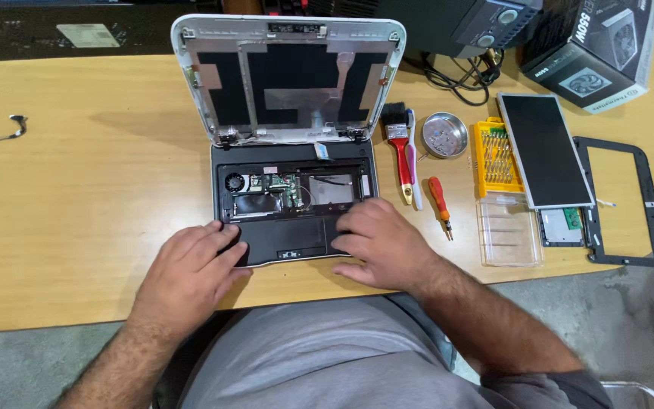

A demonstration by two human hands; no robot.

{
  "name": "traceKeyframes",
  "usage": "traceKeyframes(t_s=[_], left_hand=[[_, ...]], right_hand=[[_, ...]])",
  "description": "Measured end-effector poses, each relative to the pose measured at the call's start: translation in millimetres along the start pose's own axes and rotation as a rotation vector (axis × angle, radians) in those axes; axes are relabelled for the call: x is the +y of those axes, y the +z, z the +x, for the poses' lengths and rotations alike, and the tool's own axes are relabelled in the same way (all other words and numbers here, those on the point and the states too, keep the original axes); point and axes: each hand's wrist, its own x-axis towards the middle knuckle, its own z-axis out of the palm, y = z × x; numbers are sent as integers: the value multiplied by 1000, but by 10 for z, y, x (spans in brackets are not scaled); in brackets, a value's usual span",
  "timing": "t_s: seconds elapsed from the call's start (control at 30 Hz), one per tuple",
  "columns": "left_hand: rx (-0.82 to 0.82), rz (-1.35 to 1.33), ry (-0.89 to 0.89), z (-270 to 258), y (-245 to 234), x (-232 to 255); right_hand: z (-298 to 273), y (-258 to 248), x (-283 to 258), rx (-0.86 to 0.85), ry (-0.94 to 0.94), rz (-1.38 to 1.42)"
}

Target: The person removes a RAM module and a hard drive from a disassembled laptop. They then use a screwdriver to unscrew and remove a small fan from the motherboard before placing the components on the table.

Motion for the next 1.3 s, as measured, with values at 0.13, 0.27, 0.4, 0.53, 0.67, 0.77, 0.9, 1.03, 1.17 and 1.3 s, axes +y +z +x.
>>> traceKeyframes(t_s=[0.13, 0.27, 0.4, 0.53, 0.67, 0.77, 0.9, 1.03, 1.17, 1.3], left_hand=[[40, 90, 108, 26, -27, 36], [31, 183, 229, 12, -33, -19], [16, 208, 355, -27, 24, -150], [100, 169, 386, 106, -76, -117], [221, 132, 378, 178, -150, -84], [277, 96, 329, 182, -187, -115], [371, 13, 286, 219, -111, -128], [393, 3, 283, 222, -72, -128], [391, -4, 284, 214, -88, -142], [402, -54, 287, 263, -188, -113]], right_hand=[[-187, -50, -11, 30, 38, -58], [-303, -35, -14, 68, 95, -98], [-268, -93, -67, 30, 89, -91], [-303, -19, 1, 76, 89, -114], [-394, 81, 112, 191, 72, -42], [-355, 31, 99, 238, 38, 12], [-243, -84, 32, 279, 12, -28], [-286, -54, 39, 307, 41, -32], [-362, -65, 63, 356, 70, -66], [-428, -36, 125, 375, 42, -93]])
